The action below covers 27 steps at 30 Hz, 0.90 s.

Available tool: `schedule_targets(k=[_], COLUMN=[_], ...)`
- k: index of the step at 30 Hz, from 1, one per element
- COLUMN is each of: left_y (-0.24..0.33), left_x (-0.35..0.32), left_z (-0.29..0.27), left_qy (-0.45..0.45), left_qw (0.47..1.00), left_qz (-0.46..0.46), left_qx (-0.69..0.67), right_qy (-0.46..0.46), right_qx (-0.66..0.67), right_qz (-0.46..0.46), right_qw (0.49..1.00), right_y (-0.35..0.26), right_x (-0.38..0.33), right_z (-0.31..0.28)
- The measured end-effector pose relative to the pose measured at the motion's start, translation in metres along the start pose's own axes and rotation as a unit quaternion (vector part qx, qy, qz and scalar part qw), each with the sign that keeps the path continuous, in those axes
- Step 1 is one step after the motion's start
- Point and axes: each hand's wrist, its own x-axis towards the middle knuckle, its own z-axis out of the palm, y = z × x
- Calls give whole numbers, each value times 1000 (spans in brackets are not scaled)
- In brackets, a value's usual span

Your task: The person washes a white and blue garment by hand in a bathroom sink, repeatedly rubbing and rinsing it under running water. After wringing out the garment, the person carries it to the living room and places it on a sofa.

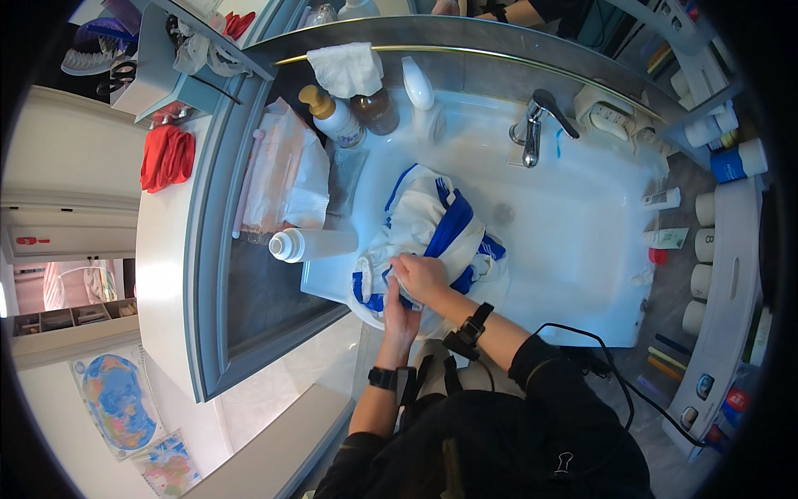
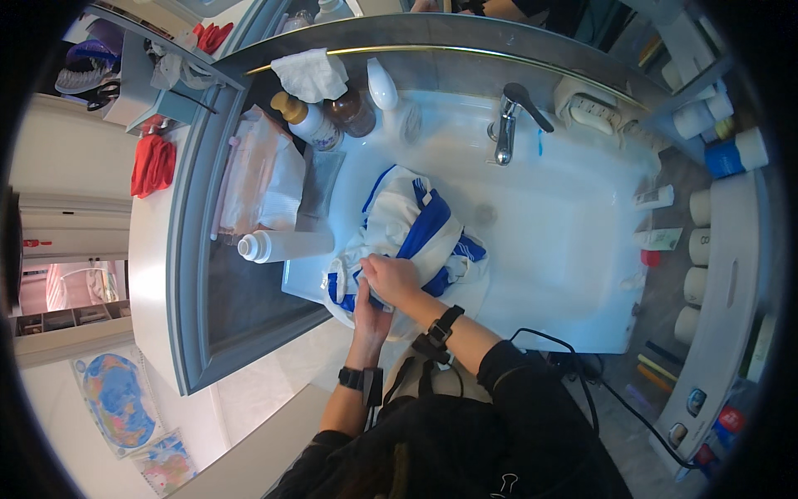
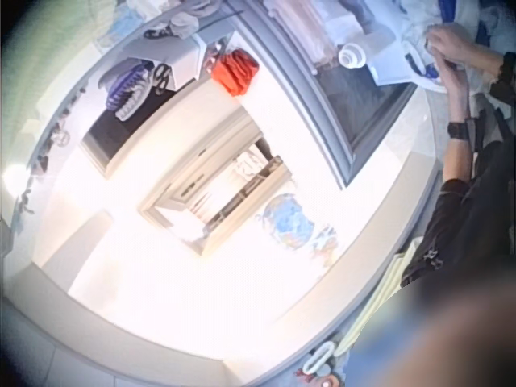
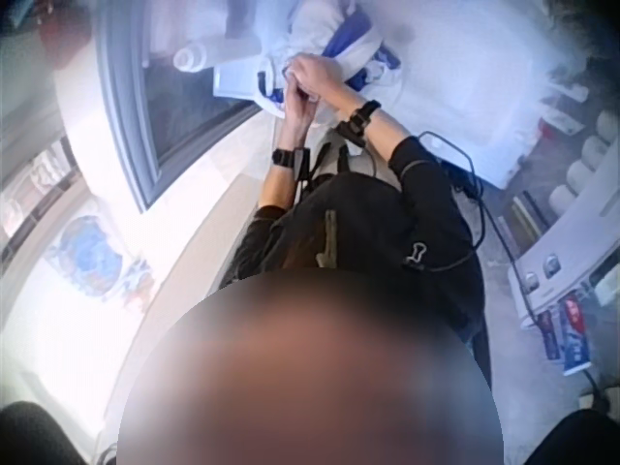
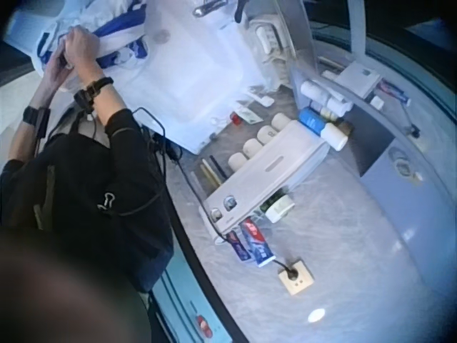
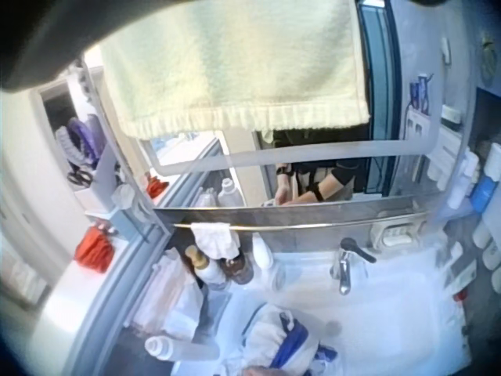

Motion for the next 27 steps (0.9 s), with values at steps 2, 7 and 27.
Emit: schedule_targets(k=[2,7,27], left_y=[3,4,46], left_x=[-3,8,-18], left_z=[-1,-11,-25], left_qy=[19,-230,-16], left_qw=[999,965,998], left_qz=[-21,-56,-35], left_qx=[-16,-113,46], right_qy=[-23,-72,-165], right_qx=[12,-11,128], right_qz=[18,-106,97], right_qw=[1000,992,973], right_y=[-5,-6,60], right_x=[-12,-20,24], right_z=[-2,-5,-27])
